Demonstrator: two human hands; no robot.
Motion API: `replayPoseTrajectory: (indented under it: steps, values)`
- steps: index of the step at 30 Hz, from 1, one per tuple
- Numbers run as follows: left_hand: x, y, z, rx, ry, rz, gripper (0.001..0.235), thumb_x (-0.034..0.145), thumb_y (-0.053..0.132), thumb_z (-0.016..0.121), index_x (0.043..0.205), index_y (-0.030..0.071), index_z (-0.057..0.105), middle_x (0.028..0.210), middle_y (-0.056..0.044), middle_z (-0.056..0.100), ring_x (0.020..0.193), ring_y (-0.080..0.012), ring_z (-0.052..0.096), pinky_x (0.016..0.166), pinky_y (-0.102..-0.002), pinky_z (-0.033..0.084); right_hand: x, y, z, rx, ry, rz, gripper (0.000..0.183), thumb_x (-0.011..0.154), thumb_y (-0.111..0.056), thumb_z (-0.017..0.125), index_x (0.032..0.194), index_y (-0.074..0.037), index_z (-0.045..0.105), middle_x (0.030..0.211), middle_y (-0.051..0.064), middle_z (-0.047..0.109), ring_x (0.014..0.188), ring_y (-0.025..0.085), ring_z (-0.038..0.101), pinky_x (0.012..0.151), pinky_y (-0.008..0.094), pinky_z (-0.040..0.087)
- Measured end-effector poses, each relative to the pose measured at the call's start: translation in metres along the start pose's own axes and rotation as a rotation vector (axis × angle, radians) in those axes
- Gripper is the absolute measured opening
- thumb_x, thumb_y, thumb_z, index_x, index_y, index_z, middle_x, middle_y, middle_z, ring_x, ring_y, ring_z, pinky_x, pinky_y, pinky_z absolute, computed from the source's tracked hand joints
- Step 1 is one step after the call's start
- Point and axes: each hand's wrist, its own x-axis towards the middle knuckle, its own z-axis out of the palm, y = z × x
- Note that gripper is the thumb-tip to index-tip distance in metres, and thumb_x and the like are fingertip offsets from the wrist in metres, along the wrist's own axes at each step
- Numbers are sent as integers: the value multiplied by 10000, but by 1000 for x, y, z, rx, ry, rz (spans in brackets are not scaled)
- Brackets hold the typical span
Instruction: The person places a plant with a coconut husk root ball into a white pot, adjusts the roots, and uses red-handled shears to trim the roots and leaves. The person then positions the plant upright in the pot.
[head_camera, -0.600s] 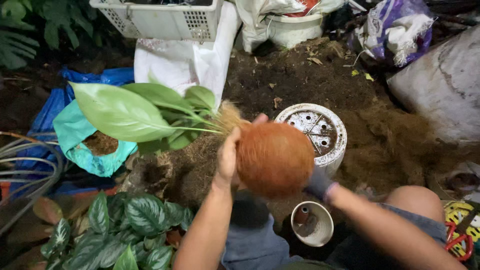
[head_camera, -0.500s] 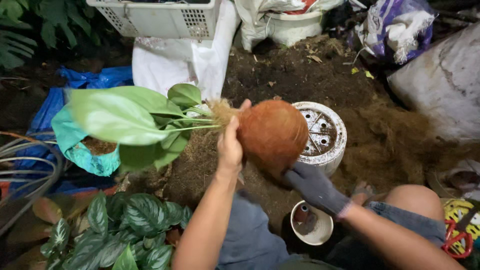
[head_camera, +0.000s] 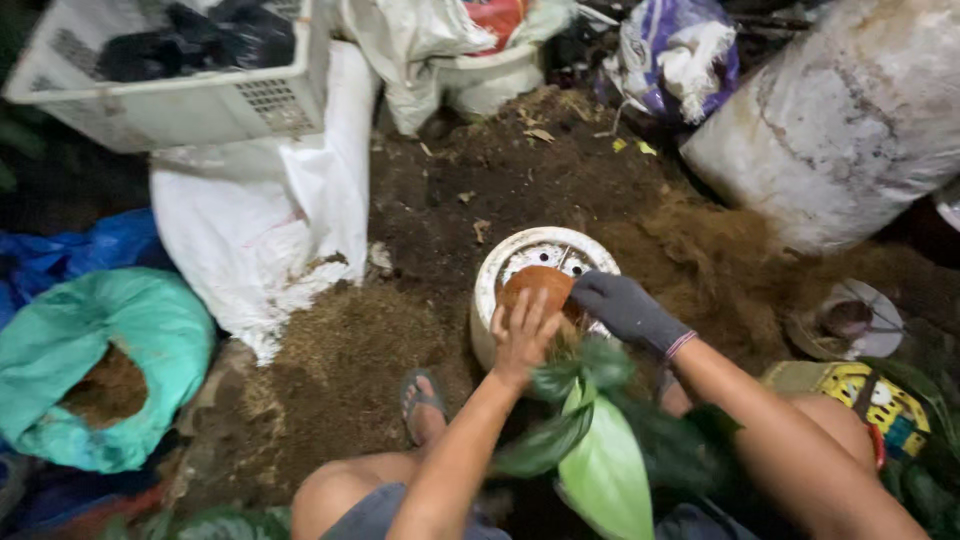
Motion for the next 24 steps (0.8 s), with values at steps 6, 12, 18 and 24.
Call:
replayPoseTrajectory:
  steps: [6,12,18,24]
  values:
    - [-7,-22,-32,-420,-340,-2,701,717,133,644,1408,91,536,1564,-234,397,1456,-443,355,1138,-712,163,23,14,17,161,-89,184,314,990,-285,571,1021,4,688,901,156,687,776,252,667,726,421,552]
    - [25,-55,-68,-195,-511,-500,376,965,206,601,1297,39,654,1355,-173,658,1298,-335,608,1200,-619,304,25,2,26,-33,-106,75,319,961,-336,569,1054,-63,705,958,150,736,880,299,724,809,414,561]
    - [22,-106,-60,-523,-805,-993,327,917,322,660,990,17,757,1036,-201,748,946,-312,716,899,-427,549,24,1,26,-119,-100,9,320,958,-338,566,1075,-75,704,1006,148,732,916,309,719,831,418,553]
    - [41,-105,-48,-1032,-526,-656,303,968,279,591,1063,36,744,1125,-113,731,910,-242,640,837,-370,527,19,5,27,-145,-117,8,301,960,-333,558,1037,-82,705,964,143,729,879,301,722,810,414,557]
